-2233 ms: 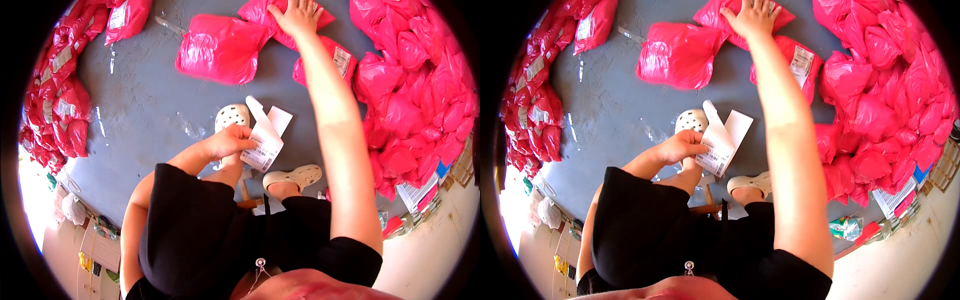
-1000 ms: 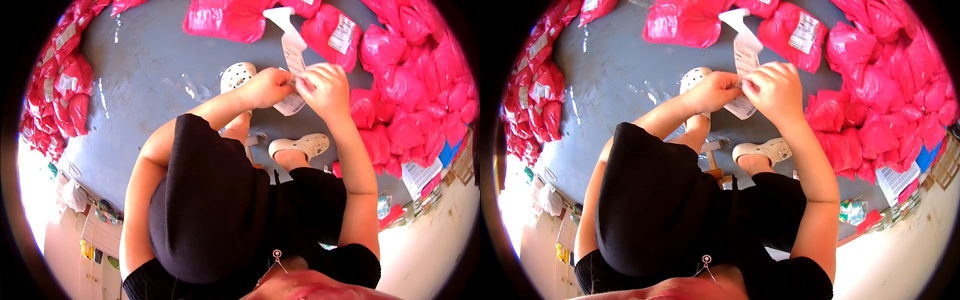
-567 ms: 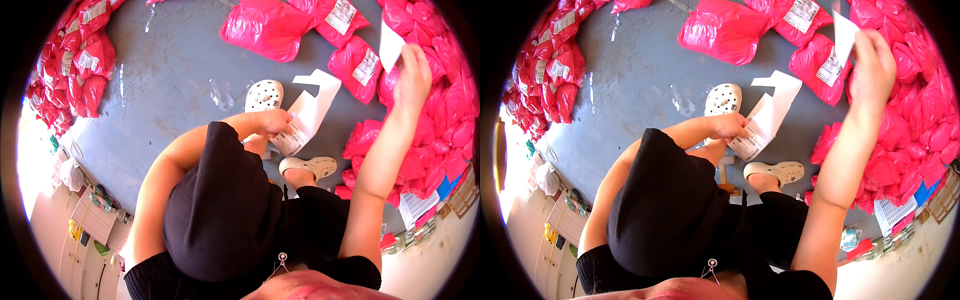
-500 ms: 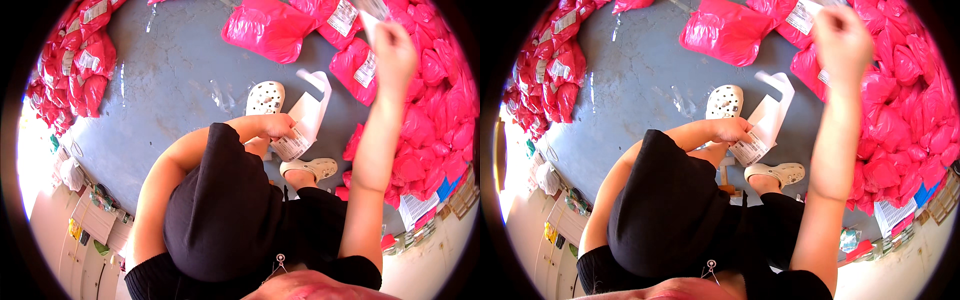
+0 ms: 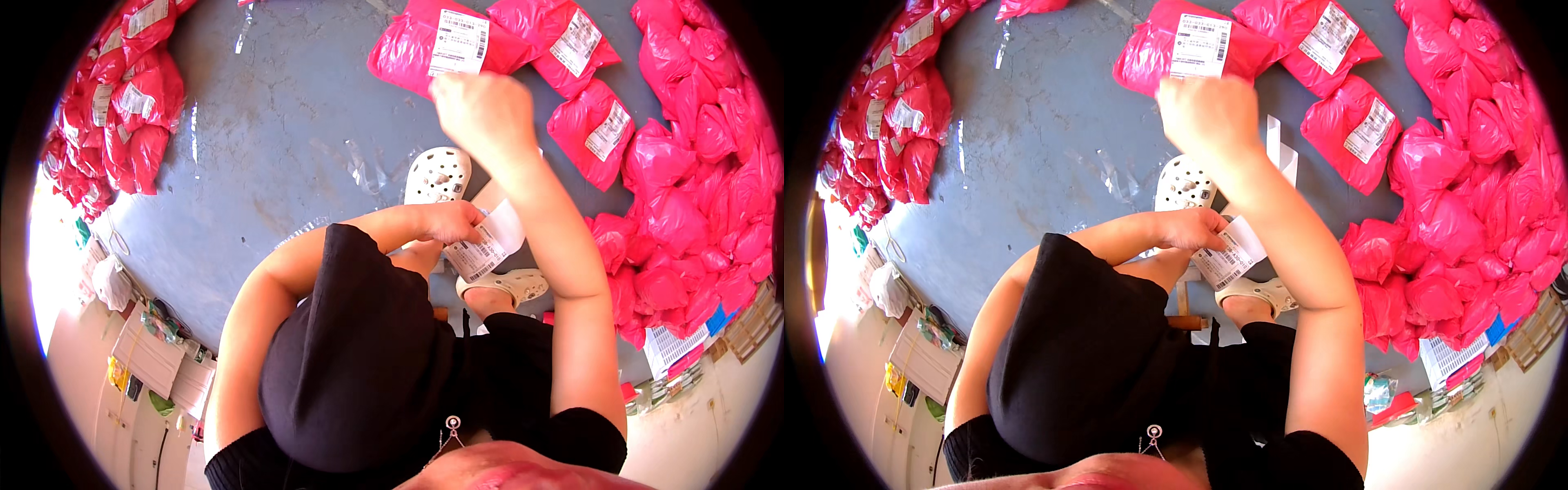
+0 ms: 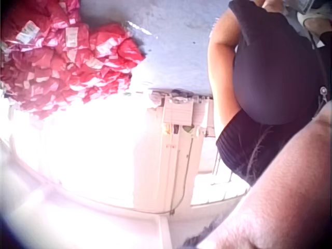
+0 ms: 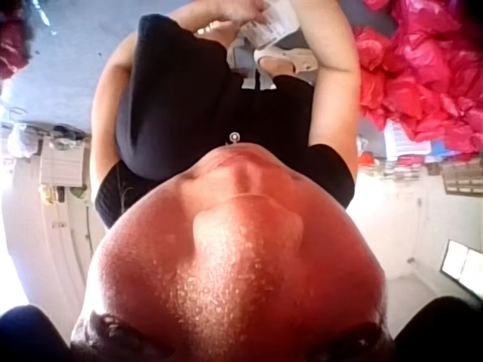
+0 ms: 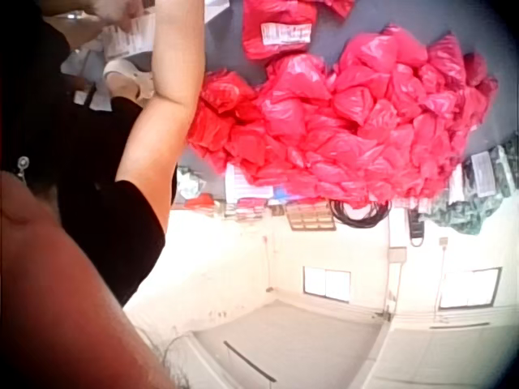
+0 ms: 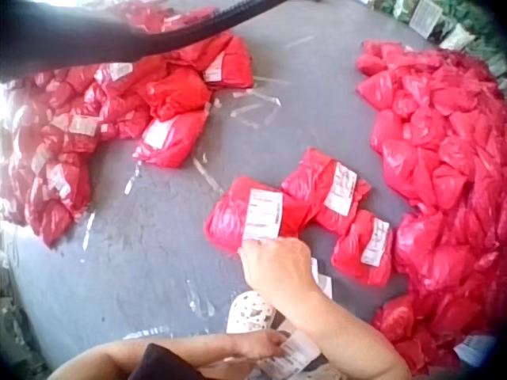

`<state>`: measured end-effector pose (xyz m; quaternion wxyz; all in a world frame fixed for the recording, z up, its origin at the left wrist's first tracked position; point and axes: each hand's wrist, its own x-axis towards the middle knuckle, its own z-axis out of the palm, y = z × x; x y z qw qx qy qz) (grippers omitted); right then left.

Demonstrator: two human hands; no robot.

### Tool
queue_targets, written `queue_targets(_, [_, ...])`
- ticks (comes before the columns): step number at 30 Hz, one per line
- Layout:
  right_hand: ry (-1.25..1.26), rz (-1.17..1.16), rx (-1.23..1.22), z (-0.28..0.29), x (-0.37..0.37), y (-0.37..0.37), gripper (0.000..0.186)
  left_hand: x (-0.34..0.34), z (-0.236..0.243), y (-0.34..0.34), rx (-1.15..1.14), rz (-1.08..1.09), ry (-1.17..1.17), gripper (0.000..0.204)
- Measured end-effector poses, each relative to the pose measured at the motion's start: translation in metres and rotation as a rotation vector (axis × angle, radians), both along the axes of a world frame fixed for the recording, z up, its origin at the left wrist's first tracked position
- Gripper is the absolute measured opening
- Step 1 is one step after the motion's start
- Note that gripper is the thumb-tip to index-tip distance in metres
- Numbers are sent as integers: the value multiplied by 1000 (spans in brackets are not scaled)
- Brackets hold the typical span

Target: The person sits on a low stool surrounded by pink shipping bags and white labels. They repeatedly pick up a label, peel it from its backing, and stick it onto a pink package, then place the labeled package aside.

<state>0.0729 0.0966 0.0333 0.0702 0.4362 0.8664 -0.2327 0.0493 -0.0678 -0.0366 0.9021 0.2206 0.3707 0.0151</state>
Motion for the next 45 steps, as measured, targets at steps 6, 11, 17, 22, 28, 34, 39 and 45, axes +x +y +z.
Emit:
queue_targets(6, [330, -147, 628, -113, -19, 39, 62, -6, 7, 13, 169, -22, 40, 27])
queue_targets(11, [282, -67, 542, -148, -14, 51, 68, -1, -6, 5, 41, 18, -21, 24])
queue_targets(17, [825, -737, -143, -153, 72, 10, 53, 1, -1, -2, 56, 55, -81, 25])
queue_targets(22, [917, -709, -532, -147, -16, 12, 50, 13, 23, 10, -3, 0, 34, 31])
queue_targets(28, [903, -63, -596, -28, -41, 63, 81, 13, 1, 8, -59, -4, -68, 31])
queue_targets(34, [33, -282, 787, -154, 136, 98, 48, 20, -2, 15, -40, 35, -81, 30])
queue_targets(39, [416, -375, -6, -64, 100, 155, 73, 25, 6, 13, -113, 31, -36, 26])
queue_targets(45, [605, -229, 221, -28, 88, 102, 83, 16, 11, 21, -58, 0, 21, 28])
